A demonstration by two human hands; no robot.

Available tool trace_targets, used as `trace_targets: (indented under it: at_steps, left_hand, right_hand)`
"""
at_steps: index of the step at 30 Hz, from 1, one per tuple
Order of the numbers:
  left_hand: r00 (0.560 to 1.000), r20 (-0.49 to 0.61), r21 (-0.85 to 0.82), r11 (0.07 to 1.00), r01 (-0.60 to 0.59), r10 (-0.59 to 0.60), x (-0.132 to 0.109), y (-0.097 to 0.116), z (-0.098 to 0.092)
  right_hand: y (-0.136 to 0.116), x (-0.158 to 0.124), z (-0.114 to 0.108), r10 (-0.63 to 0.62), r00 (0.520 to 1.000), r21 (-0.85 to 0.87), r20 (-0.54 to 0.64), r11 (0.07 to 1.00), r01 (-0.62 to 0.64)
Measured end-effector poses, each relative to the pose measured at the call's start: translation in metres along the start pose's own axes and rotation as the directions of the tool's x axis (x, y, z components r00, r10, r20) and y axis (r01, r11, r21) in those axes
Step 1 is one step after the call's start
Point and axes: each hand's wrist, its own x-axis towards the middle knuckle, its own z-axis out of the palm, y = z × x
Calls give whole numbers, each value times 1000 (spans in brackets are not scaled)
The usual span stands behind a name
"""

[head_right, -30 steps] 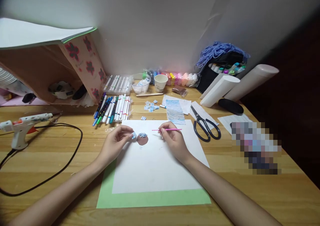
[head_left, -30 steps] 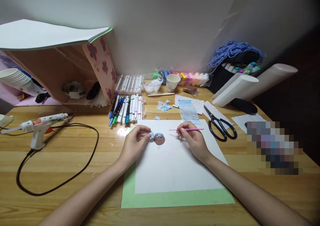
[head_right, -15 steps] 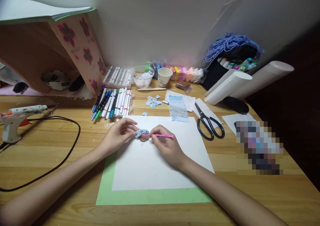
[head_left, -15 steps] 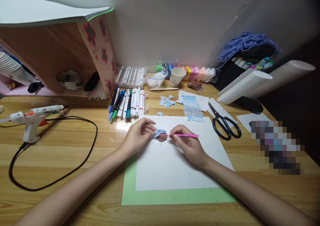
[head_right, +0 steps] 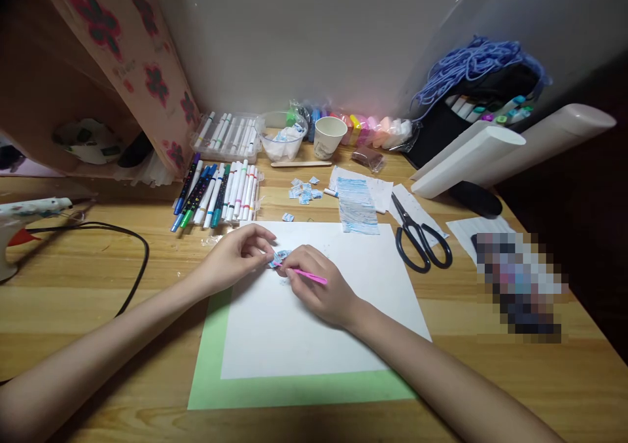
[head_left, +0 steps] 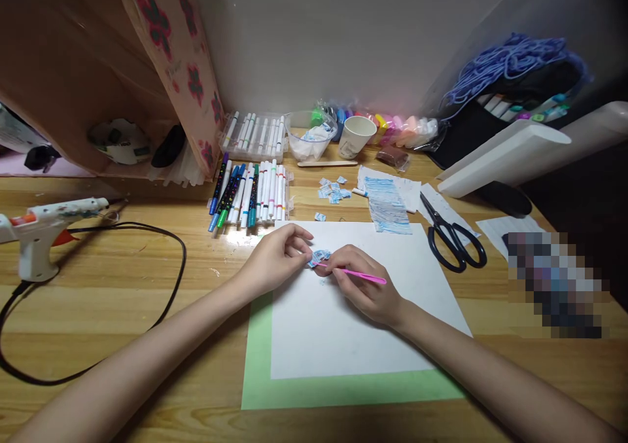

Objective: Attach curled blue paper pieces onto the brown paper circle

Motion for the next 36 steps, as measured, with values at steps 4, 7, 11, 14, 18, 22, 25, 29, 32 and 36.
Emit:
trace_targets:
  at_steps: [4, 7, 11, 14, 18, 22, 25, 29, 32, 36]
  left_hand:
    - [998, 46, 146, 988, -56, 49, 5, 4, -3]
    - [997, 69, 203, 978, -41, 27, 9, 6, -5]
    - [996, 66, 245, 967, -68, 53, 12, 4, -5]
    - [996, 67, 273, 959, -81, 65, 13, 2, -5]
    - [995, 71, 304, 949, -90, 71, 15, 4, -5]
    - [995, 73, 299, 951, -82, 63, 15, 4, -4]
    - [995, 84, 277, 958, -74, 53, 15, 3, -4]
    - [993, 86, 264, 959, -99, 78, 14, 4, -9]
    - [991, 93, 267, 957, -117, 95, 11, 5, -15]
    - [986, 139, 274, 953, -128, 93, 6, 6, -20]
  right_hand:
    - [1, 1, 2, -3, 1000, -40, 19, 999, 4]
    - [1, 1, 2, 2, 1000, -47, 26, 999, -1]
    - [-1, 1, 2, 18, 1000, -81, 16, 997, -16]
    - [-1, 1, 3, 16, 1000, -112, 7, 994, -15]
    - [-1, 2, 3, 4, 1000, -138, 7, 990, -3]
    - [-1, 2, 4, -4, 1000, -176, 21, 984, 8]
    - [-4, 7, 5, 9, 999, -254, 39, 967, 1]
    - [-6, 24, 5, 38, 996, -373, 87, 928, -3]
    - [-6, 41, 4, 20, 994, -431, 108, 902, 29]
    - [-7, 55, 5, 51, 991, -454, 121, 891, 9]
